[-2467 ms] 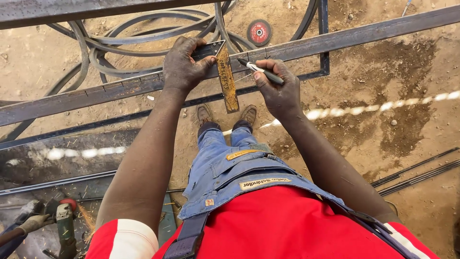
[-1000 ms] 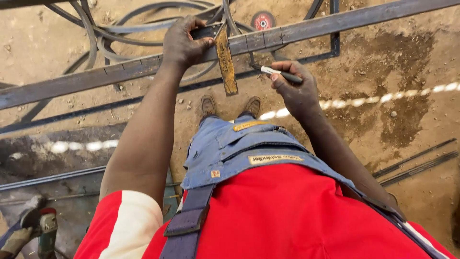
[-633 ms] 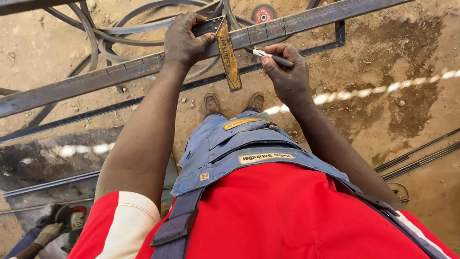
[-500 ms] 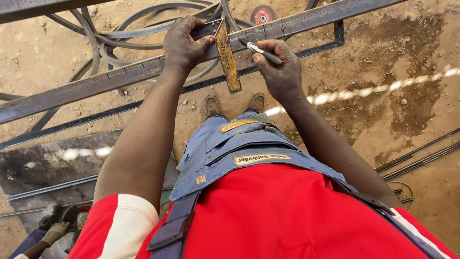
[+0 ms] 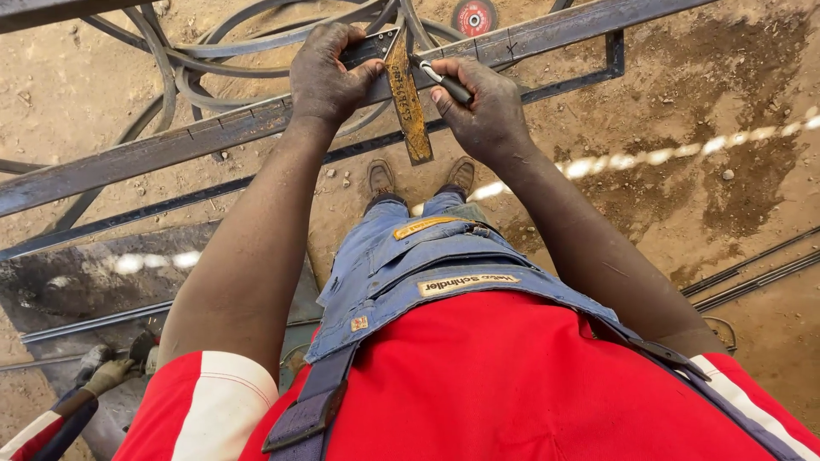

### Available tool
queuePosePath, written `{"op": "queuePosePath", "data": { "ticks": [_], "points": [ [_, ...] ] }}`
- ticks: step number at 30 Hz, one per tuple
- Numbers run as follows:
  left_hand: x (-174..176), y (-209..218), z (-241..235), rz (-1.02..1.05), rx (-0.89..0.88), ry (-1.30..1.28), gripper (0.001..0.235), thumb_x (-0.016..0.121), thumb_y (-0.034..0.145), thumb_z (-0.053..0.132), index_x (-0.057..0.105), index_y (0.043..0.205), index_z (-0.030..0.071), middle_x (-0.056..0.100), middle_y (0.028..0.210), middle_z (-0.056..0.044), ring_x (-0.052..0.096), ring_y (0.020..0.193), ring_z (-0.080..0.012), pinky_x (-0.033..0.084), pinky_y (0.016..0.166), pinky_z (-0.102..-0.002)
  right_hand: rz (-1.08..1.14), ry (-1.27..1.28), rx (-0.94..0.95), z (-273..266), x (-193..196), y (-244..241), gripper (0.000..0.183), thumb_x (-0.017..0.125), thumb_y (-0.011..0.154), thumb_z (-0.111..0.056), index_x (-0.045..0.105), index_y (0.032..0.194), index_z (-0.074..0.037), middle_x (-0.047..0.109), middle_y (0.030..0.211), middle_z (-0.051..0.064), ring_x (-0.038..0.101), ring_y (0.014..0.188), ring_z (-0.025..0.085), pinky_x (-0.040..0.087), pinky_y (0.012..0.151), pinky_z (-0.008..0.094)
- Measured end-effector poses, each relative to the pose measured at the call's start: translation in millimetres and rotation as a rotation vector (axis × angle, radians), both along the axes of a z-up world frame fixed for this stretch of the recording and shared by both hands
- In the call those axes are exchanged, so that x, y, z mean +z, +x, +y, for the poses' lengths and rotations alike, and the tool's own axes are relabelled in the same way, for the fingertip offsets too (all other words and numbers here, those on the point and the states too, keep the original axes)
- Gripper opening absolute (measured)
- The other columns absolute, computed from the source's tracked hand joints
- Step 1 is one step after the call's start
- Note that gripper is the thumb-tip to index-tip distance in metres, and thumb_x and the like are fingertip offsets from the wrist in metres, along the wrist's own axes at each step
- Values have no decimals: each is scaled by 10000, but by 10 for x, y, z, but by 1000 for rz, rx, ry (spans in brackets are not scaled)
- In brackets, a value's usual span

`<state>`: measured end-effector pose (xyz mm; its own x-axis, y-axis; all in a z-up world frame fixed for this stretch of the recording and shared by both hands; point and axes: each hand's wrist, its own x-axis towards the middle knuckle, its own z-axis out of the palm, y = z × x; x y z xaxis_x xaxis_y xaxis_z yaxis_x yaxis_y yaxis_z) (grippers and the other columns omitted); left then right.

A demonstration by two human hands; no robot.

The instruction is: Measuring and marking metal bars for cutting using a tape measure, combination square, and marker.

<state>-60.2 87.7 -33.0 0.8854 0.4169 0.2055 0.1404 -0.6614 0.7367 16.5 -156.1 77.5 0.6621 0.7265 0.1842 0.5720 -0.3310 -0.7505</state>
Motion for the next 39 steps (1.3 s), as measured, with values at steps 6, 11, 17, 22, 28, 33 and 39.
{"op": "queuePosePath", "data": {
  "ticks": [6, 11, 17, 22, 28, 33, 39],
  "points": [
    [10, 4, -12, 64, 24, -26, 408, 955, 725, 327, 734, 1052, 225, 704, 1044, 34, 694, 929, -184, 541, 806, -332, 184, -384, 20, -91, 355, -62, 151, 622, 986, -146, 726, 1078, -88, 760, 933, 82, 728, 778, 193, 636, 704, 368],
    [-55, -8, 9, 17, -28, -35, 380, 928, 741, 303, 729, 1045, 193, 697, 1029, 6, 676, 923, -216, 533, 783, -354, 320, -418, -102, -282, 567, -194, 183, 634, 983, -173, 728, 1127, -109, 710, 879, 54, 630, 708, 132, 562, 584, 284],
    [450, -268, 222, 300, 19, -334, 313, 911, 794, 170, 716, 1035, 218, 747, 1070, 7, 710, 960, -155, 630, 856, -252, 346, -236, -155, -395, 594, -259, 175, 660, 980, -104, 721, 1143, -84, 657, 843, 9, 523, 650, 84, 457, 541, 226],
    [312, -356, 336, 306, 73, -269, 368, 945, 779, 213, 738, 1083, 208, 740, 1093, -8, 694, 988, -173, 610, 876, -270, 354, -152, -136, -343, 487, -288, 180, 675, 980, -77, 731, 1151, -72, 678, 851, -5, 515, 640, 55, 450, 545, 203],
    [43, -353, 357, 174, 40, -24, 397, 924, 784, 403, 781, 1126, 260, 726, 1088, 46, 692, 965, -183, 545, 776, -358, 402, -100, -177, -213, 389, -289, 201, 673, 963, -82, 717, 1159, -75, 717, 977, 32, 606, 774, 80, 524, 657, 225],
    [104, -367, 344, 151, 26, -1, 403, 913, 777, 388, 774, 1132, 256, 714, 1068, 40, 686, 951, -194, 534, 763, -363, 379, -93, -107, -120, 390, -298, 172, 654, 996, -38, 650, 1168, -49, 684, 1012, 88, 632, 814, 135, 578, 689, 235],
    [62, -363, 333, 165, 45, 7, 437, 912, 766, 430, 790, 1145, 248, 713, 1079, 42, 693, 962, -205, 536, 759, -383, 334, -87, -88, 49, 368, -295, 172, 670, 966, -60, 686, 1136, -88, 693, 952, 19, 591, 757, 96, 522, 651, 243]
  ]
}}
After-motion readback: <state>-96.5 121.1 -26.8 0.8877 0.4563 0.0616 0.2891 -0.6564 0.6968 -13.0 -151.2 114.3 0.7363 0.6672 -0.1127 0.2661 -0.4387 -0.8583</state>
